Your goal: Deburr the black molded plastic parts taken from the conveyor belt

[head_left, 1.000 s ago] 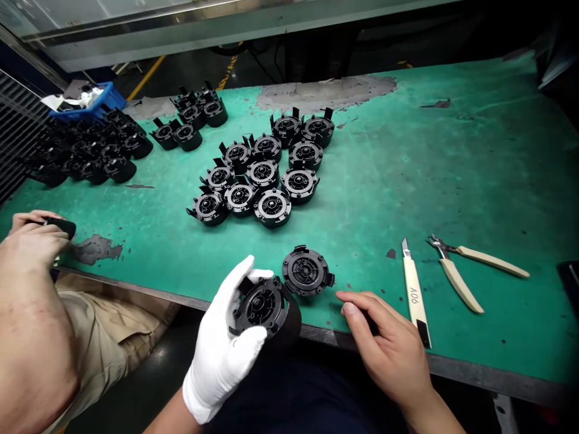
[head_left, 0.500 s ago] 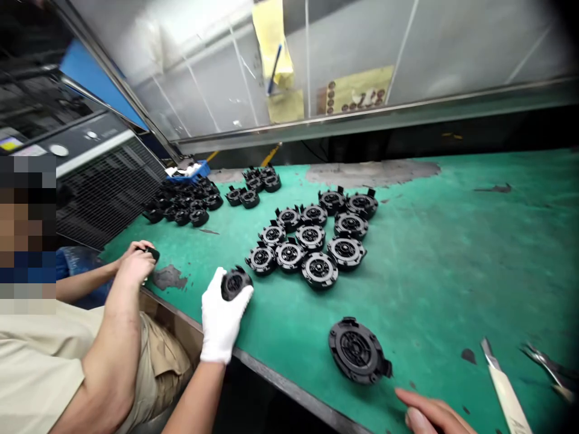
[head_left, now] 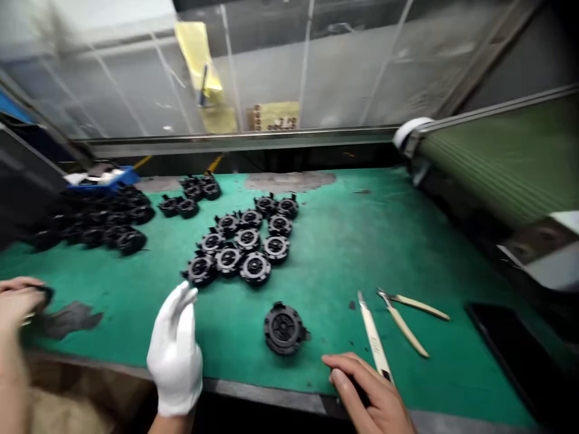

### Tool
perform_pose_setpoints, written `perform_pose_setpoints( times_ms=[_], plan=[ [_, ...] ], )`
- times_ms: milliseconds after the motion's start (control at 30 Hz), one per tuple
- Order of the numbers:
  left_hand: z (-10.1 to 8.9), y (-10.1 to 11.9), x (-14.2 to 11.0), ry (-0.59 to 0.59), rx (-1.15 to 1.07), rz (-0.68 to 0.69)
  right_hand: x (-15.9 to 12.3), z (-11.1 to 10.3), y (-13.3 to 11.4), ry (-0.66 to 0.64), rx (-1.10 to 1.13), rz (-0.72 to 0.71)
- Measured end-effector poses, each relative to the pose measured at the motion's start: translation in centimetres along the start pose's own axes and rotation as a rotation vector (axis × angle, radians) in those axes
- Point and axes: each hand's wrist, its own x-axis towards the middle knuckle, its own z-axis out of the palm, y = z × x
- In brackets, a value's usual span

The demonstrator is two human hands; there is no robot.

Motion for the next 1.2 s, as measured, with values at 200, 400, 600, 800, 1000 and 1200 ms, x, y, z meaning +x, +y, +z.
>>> perform_pose_setpoints(
  times_ms=[200, 400, 600, 800, 1000, 1200],
  plan=[
    [1.7, 1.8, -3.8, -0.914, 0.213, 0.139, 0.0, -9.0, 4.7, 0.219, -0.573, 0.198],
    [4.8, 2.8, -1.4, -1.252, 0.313, 0.247, 2.9, -11.6, 9.2, -0.069, -0.892, 0.194],
    [5.8, 2.0, -6.3, -0.92, 0.301, 0.329, 5.3, -12.2, 7.7, -0.107, -0.888, 0.31],
    [3.1, 3.6, -10.3, -0.833, 0.328, 0.279, 3.3, -10.8, 0.6, -0.262, -0.616, 0.105],
    [2.8, 3.5, -8.1, -1.02, 0.213, 0.138, 1.7, -7.0, -4.4, -0.39, -0.55, -0.161],
    [3.7, 2.9, -8.7, -0.899, 0.189, 0.225, 2.3, -5.6, -4.8, -0.39, -0.606, -0.181]
  ],
)
